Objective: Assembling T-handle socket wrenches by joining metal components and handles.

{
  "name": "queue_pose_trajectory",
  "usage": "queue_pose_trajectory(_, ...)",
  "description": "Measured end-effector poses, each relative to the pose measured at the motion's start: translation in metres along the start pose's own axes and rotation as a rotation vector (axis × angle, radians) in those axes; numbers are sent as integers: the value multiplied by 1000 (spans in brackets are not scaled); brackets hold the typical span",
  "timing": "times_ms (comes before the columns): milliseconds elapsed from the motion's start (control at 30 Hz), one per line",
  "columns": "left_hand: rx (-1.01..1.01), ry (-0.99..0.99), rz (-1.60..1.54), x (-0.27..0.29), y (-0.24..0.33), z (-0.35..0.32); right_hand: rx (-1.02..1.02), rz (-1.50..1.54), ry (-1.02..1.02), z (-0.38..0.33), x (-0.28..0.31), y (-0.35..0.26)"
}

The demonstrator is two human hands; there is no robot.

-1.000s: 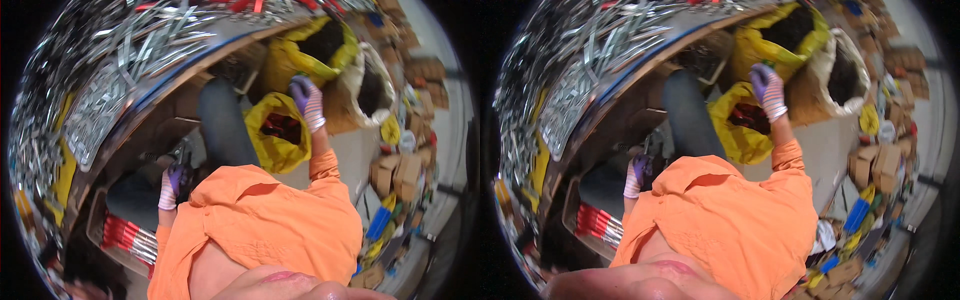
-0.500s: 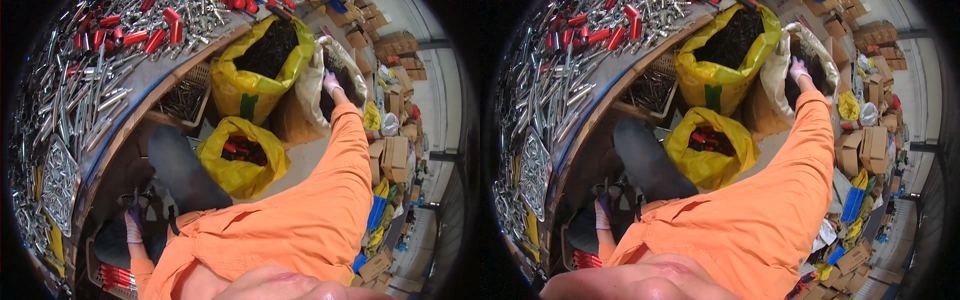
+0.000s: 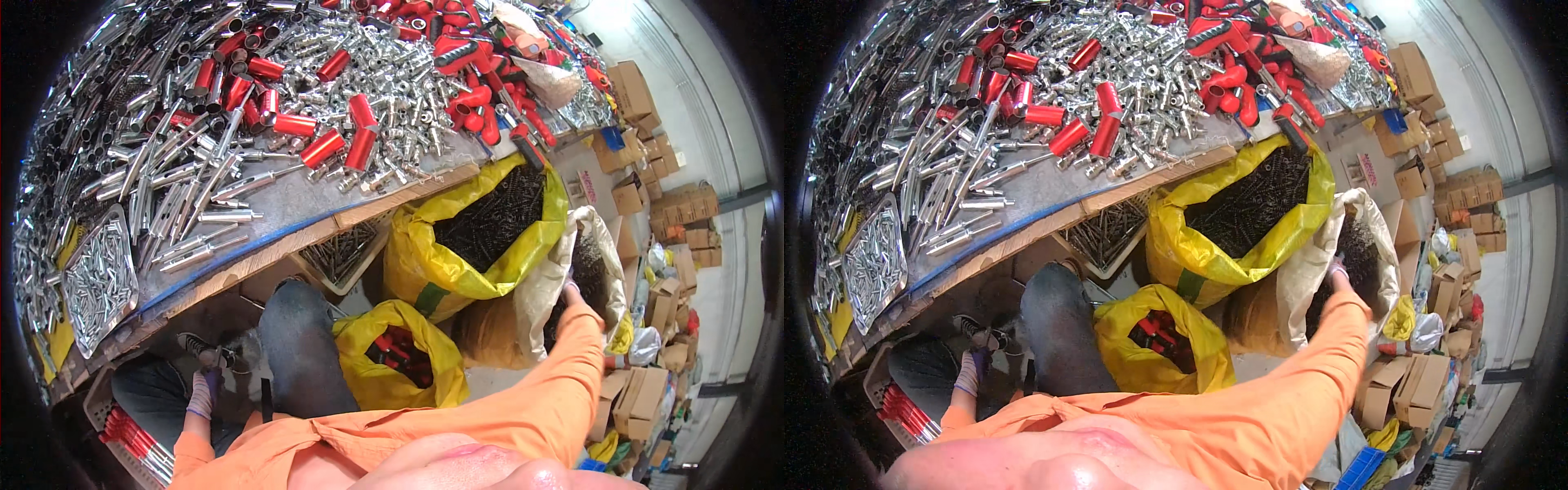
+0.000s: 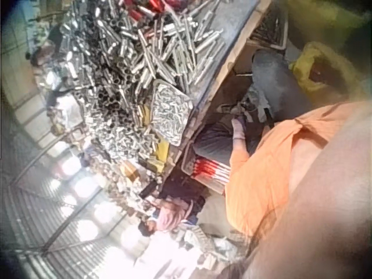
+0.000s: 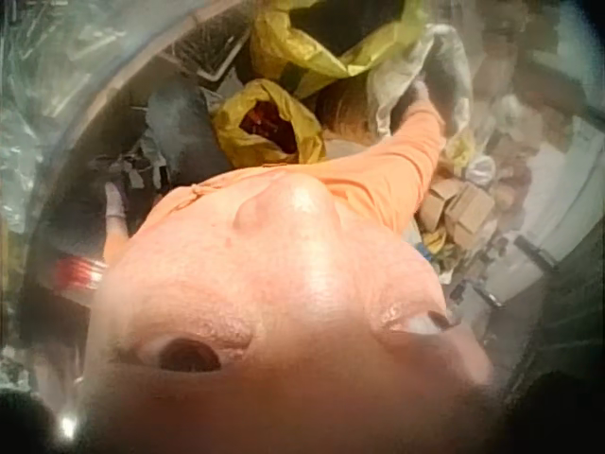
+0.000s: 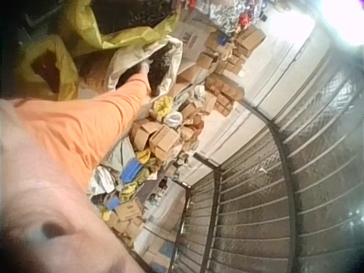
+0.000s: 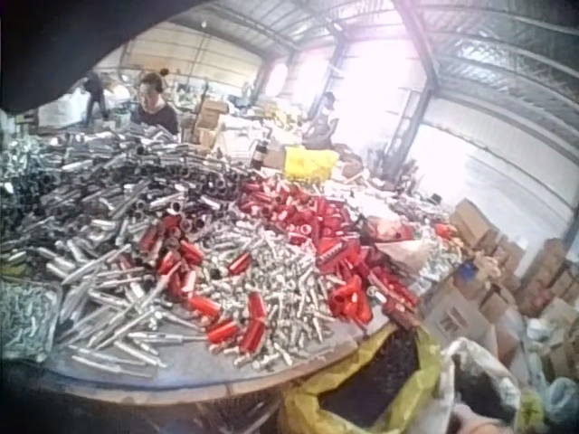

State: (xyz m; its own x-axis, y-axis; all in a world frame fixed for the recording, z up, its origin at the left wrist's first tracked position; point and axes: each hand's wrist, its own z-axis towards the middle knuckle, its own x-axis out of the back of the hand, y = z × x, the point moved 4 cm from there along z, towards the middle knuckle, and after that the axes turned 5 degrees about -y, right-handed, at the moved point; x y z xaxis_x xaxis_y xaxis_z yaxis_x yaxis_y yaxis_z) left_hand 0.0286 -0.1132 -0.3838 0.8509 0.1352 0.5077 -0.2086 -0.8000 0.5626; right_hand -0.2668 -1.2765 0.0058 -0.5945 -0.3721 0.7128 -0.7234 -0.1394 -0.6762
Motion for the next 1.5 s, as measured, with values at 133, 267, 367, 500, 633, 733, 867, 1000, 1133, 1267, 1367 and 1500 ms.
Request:
queue_pose_trajectory(133,772,173,-1115,31,17,-92,30,-334,-161,2,-188,-53)
queue_pose_trajectory(267,600,94,-1289,47,28,-98,63,-838,-208,-107,-207,-70)
queue_pose_trajectory(367,597,133,-1286,49,57,-70,280,-777,247,-137,-110,-120)
queue_pose_trajectory(500,633,180,-1201,51,21,-88,373,-535,212,-168,-87,-160)
queue_pose_trajectory(633,369,162,-1056,51,7,-86,163,162,56,-208,-94,-149)
queue_pose_trajectory(733,464,209,-1179,54,18,-96,114,377,53,-235,-78,-155)
queue_pose_trajectory(867,464,96,-1195,45,17,-97,430,442,73,-258,-33,-180)
queue_pose_trajectory(1000,635,157,-1197,28,-6,-115,408,307,-59,-278,-37,-232)
queue_pose_trajectory(1133,520,164,-1109,23,-10,-107,223,433,-65,-294,-45,-231)
queue_pose_trajectory(1267,396,175,-999,21,-27,-97,368,325,57,-285,-17,-241)
queue_pose_trajectory(1367,322,131,-966,14,-36,-97,389,389,-14,-288,-12,-283)
queue_pose_trajectory(1500,157,-51,-1154,15,-20,-90,526,306,-53,-318,16,-368)
